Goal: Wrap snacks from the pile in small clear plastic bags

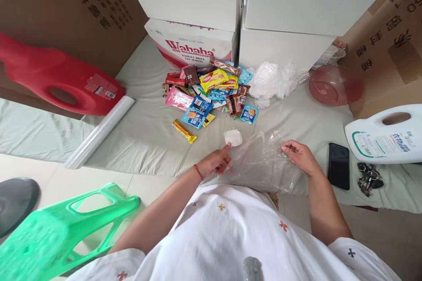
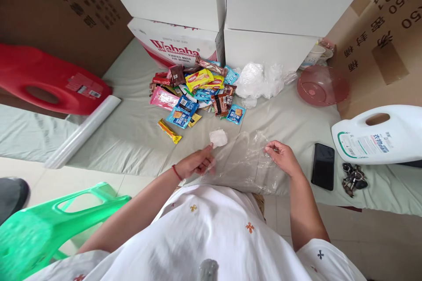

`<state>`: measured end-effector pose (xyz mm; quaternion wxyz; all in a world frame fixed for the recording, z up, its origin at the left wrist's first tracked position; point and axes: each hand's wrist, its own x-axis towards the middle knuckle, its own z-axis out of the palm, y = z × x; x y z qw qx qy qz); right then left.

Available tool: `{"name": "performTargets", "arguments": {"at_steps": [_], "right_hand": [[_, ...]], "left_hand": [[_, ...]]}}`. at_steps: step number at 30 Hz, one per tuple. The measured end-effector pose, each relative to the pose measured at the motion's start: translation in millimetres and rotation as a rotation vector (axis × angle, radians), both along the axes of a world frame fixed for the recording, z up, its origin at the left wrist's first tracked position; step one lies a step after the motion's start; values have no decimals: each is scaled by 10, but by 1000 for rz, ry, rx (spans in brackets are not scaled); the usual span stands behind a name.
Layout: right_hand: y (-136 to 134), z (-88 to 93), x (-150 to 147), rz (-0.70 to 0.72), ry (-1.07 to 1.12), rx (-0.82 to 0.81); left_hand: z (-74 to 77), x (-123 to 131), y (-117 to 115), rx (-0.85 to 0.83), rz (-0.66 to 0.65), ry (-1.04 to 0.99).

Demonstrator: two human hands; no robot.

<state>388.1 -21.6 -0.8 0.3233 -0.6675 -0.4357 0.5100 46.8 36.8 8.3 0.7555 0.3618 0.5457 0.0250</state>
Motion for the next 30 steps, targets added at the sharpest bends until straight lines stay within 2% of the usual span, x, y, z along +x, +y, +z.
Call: {"name": "performTargets", "arguments": {"at_steps": [1,3,4,7,10,12,15,17,18,19,20,22,23,25,27,30], "right_hand": [[-25,10,25,4,18,-3],[-75,16,58,9,43,-6],[-96,11,65,10,47,-5],[-131,-34,51,-20,25,31],[-108,-94,31,-6,-49,57],[-45,-87,59,114,-150,51],[173,69,165,275,-455,131],[420,240,195,240,-735,248],[571,321,166,211,-852,298],[734,386,98,215,-920,328],[903,427,-9,264,-934,336],[1230,423,-319,408,-939,315],[1373,382,-496,430,-965,310],[1594,256,-816,441,-998,286],[1721,124,-1007,431,-1001,208],[1775,-7,-974,416,-964,88]], "left_hand": [[-1,97,-15,-8,-54,-57],[-10,263,-51,31,-38,-172],[-15,321,-68,69,15,-215],[-43,359,-92,268,291,-239],[-117,202,-88,467,478,-89],[-184,35,-85,543,530,57],[-224,-200,-95,673,662,267],[-168,-282,-116,914,725,469],[-118,-290,-131,1071,705,552],[-60,-275,-148,1226,627,591],[-4,-240,-168,1357,484,575],[68,-129,-214,1499,70,430],[70,-68,-238,1521,-144,363],[-6,26,-288,1516,-451,343],[-160,55,-341,1485,-558,458],[-394,-4,-427,1423,-572,620]]}}
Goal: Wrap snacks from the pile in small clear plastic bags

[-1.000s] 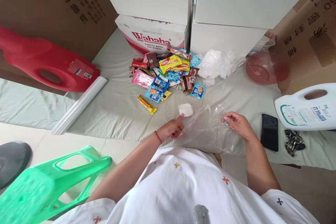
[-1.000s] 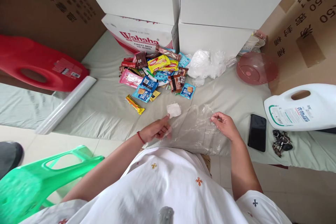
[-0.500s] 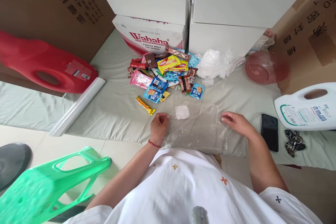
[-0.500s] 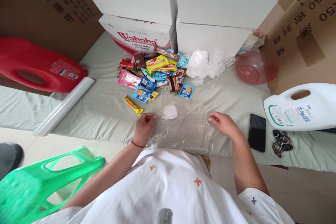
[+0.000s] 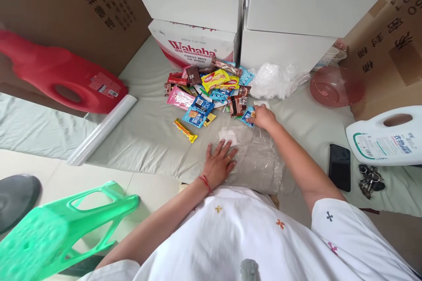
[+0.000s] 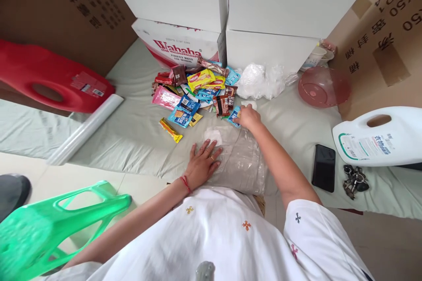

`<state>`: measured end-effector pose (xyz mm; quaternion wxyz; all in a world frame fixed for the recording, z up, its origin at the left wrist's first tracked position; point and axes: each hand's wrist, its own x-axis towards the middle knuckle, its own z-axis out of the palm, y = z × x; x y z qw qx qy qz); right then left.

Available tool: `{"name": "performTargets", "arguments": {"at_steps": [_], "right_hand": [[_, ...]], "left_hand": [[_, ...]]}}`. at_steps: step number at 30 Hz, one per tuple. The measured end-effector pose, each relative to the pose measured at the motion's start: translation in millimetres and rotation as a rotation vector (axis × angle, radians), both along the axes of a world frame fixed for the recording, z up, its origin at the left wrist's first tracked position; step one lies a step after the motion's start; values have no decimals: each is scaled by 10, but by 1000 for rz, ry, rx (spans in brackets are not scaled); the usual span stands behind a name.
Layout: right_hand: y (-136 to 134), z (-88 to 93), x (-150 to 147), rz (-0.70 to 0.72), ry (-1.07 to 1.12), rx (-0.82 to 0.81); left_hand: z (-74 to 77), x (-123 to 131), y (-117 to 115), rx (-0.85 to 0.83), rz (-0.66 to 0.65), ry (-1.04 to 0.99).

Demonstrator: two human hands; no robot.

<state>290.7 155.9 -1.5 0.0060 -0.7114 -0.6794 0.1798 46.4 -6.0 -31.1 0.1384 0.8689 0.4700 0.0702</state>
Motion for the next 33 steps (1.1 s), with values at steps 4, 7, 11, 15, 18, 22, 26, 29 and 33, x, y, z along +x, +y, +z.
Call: {"name": "performTargets", "arguments": {"at_steps": [4,7,11,15,18,22,26,29,33], "right_hand": [[-85,-23,405,-74,168,-12],[-241,113,705,-121,381,127],[-522,515,844,-158,735,235],[-742,794,558,-2,889,-29],[-758,717,103,320,739,-284],[-554,501,-641,543,272,-70],[-230,378,-1342,684,-15,133],[-32,305,-1706,774,-101,146],[50,333,-1796,828,6,175]], "left_hand": [[-95,-71,-78,-23,84,35],[-53,-67,-69,-46,99,26],[-19,-74,6,-65,104,6],[-33,-104,95,-71,102,-4],[-61,-115,128,-62,96,-13],[-114,-119,123,-36,93,-27],[-138,-117,113,-36,115,-29],[-131,-115,117,-46,120,-28],[-131,-115,121,-52,117,-31]]}}
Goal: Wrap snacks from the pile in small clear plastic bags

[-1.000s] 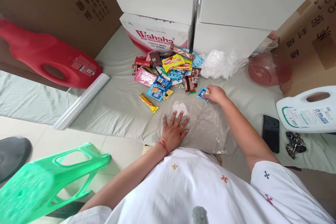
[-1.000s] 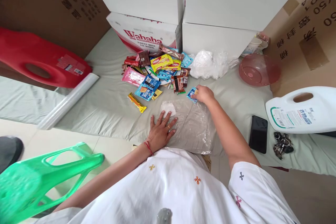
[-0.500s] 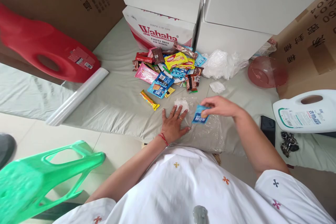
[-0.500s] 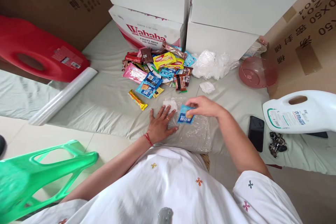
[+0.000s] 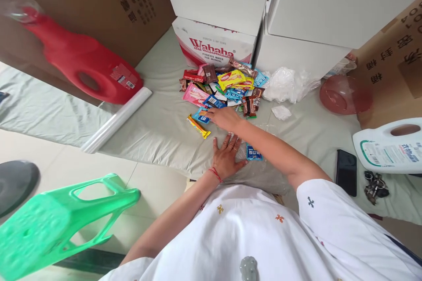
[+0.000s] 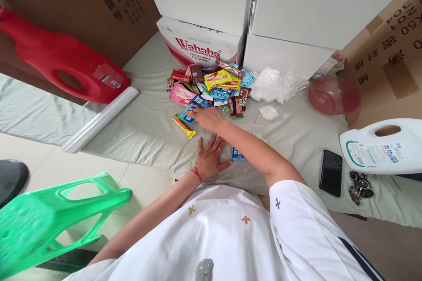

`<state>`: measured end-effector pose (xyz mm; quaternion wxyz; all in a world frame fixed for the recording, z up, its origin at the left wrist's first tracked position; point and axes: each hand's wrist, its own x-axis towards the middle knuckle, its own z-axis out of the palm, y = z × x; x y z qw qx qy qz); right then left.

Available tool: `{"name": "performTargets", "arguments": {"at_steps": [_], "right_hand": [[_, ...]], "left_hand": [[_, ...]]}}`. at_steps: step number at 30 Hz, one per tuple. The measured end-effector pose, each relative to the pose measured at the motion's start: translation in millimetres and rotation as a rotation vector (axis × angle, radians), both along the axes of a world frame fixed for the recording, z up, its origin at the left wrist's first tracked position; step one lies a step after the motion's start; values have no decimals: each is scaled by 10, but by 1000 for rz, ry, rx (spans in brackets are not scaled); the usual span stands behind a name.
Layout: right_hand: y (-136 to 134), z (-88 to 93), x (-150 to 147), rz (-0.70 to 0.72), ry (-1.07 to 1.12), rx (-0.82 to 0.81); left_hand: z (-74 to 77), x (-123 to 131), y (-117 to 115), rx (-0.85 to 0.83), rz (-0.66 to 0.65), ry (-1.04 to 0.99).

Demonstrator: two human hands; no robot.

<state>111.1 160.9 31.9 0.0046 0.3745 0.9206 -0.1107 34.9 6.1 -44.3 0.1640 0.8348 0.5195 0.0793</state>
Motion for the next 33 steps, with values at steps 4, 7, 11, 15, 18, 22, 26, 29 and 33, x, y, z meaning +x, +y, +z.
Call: {"name": "performTargets", "arguments": {"at_steps": [4,7,11,15,18,22,26,29,33], "right_hand": [[-227,225,458,-182,320,-13],[-623,362,1020,-424,533,64],[-1319,231,1531,-596,458,242],[-1884,-165,1519,-402,185,234],[-2011,-310,1439,-266,188,166],[-1670,-143,1410,-435,406,123],[-1011,76,1193,-369,337,56],[-628,144,1006,-89,158,-77],[-430,170,1191,-66,267,-98]], "left_hand": [[-2,-6,-9,4,2,-20],[8,-15,-13,1,-6,-51],[17,-21,-5,9,-8,-75],[58,-42,-31,38,29,-108],[140,-124,-97,81,188,-188],[288,-286,-201,25,483,-121],[416,-348,-308,-130,413,0],[480,-305,-398,-181,304,-162],[526,-199,-458,-37,124,-487]]}}
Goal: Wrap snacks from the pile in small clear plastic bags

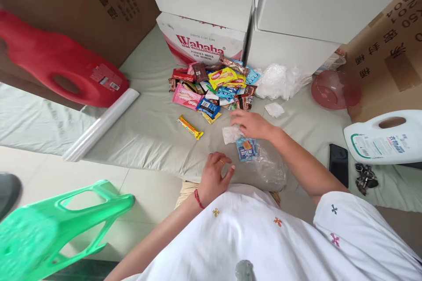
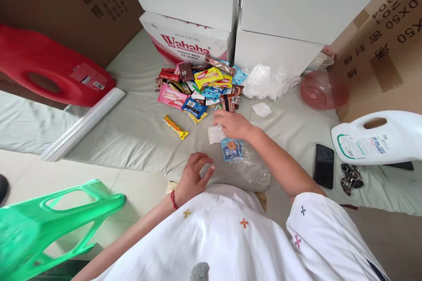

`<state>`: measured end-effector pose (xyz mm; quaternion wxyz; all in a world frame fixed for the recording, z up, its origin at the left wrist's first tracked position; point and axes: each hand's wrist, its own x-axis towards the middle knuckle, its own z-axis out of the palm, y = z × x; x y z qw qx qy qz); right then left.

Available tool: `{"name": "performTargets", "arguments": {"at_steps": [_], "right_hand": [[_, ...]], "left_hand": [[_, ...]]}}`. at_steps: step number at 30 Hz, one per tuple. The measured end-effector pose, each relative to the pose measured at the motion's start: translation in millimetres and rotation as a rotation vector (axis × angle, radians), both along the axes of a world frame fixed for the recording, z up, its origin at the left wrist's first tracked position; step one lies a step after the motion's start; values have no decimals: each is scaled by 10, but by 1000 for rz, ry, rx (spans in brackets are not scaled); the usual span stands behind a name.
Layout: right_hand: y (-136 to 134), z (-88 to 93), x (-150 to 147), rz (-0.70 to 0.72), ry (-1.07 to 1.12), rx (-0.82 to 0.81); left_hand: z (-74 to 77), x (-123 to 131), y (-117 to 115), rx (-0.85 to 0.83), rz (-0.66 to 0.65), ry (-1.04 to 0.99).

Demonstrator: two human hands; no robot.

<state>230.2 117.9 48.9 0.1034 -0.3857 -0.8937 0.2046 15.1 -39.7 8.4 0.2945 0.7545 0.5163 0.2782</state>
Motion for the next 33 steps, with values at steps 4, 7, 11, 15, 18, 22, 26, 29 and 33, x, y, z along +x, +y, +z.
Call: {"name": "performTargets", "arguments": {"at_steps": [4,7,11,15,18,22,26,29,33], "right_hand": [[-136,-66,626,-448,159,-5],[-499,-204,1036,-913,7,-86],[-1107,-429,1200,-1207,-209,-244],[-1357,-567,1063,-1066,-14,-354],[-1277,-591,997,-904,134,-342],[-1163,-530,961,-887,406,-411],[-1214,-425,722,-859,575,-299],[-1280,-375,408,-790,486,-134],[-1291,-381,39,-574,127,-54]], "left_hand": [[-56,147,169,174,-156,-53],[-174,309,430,211,-192,27],[-325,536,657,230,-413,157],[-398,616,586,283,-722,224],[-400,582,500,291,-801,230],[-383,559,469,256,-917,230],[-320,609,453,231,-1000,233],[-172,588,400,241,-998,160],[53,325,301,114,-922,-50]]}}
